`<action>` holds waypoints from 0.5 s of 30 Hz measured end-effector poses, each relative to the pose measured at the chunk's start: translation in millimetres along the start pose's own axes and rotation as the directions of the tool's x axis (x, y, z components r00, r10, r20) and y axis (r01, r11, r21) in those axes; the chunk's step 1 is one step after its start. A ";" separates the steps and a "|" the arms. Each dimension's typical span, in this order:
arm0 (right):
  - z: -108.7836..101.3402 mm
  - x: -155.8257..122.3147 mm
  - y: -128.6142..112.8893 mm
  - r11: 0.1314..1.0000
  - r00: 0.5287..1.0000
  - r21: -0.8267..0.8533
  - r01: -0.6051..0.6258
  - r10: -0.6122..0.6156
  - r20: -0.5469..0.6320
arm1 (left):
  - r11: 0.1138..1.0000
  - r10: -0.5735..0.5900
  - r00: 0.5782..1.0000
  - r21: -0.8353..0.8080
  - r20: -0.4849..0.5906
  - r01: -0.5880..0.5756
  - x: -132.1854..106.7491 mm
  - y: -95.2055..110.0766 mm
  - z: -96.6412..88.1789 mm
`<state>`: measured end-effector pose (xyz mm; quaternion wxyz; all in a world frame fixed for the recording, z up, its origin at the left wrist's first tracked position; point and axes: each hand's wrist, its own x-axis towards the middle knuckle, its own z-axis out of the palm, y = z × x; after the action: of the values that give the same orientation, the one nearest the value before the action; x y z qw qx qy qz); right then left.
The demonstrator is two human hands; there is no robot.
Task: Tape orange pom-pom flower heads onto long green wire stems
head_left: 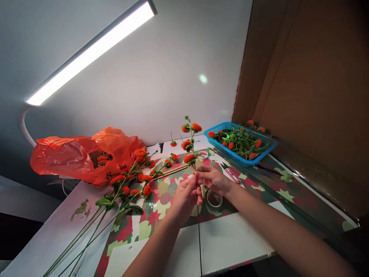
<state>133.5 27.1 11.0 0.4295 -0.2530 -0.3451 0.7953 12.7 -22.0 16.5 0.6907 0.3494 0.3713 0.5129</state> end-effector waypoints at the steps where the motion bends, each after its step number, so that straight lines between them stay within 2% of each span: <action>1: -0.2 0.1 -1.0 0.999 0.999 -0.021 0.027 -0.028 -0.039 | 0.986 0.102 0.993 0.139 -0.053 -0.094 -1.0 -0.5 0.9; 3: -1.0 1.2 -1.8 0.994 0.993 -0.080 0.069 -0.076 -0.088 | 0.887 0.314 0.942 0.388 -0.115 -0.248 -3.5 0.0 2.9; 4: -1.5 2.0 -1.5 0.990 0.990 -0.109 0.087 -0.098 -0.101 | 0.834 0.385 0.915 0.471 -0.124 -0.287 -4.5 0.9 3.9; 6: -2.4 3.5 0.1 0.980 0.985 -0.154 0.123 -0.140 -0.103 | 0.805 0.418 0.900 0.510 -0.123 -0.303 -5.1 3.4 5.1; 8: -2.2 4.3 2.3 0.977 0.985 -0.158 0.144 -0.157 -0.072 | 0.880 0.348 0.928 0.386 -0.131 -0.275 -3.3 6.2 5.0; 11: 0.4 3.2 4.8 0.990 0.994 -0.089 0.111 -0.111 0.004 | 0.991 0.133 0.985 0.035 -0.106 -0.130 1.6 9.6 2.0; 13: 2.1 1.5 5.2 0.998 0.998 -0.031 0.054 -0.053 0.046 | 0.987 0.000 0.999 -0.158 -0.046 -0.008 4.1 10.3 -1.3; 15: 2.1 0.1 4.8 1.000 0.997 -0.018 0.003 -0.001 0.082 | 0.965 -0.083 0.996 -0.249 0.023 0.086 5.5 8.9 -4.4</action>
<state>129.6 24.7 8.7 0.4134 -0.2236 -0.3698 0.8015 6.0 -14.2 21.2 0.7527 0.2468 0.3140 0.5233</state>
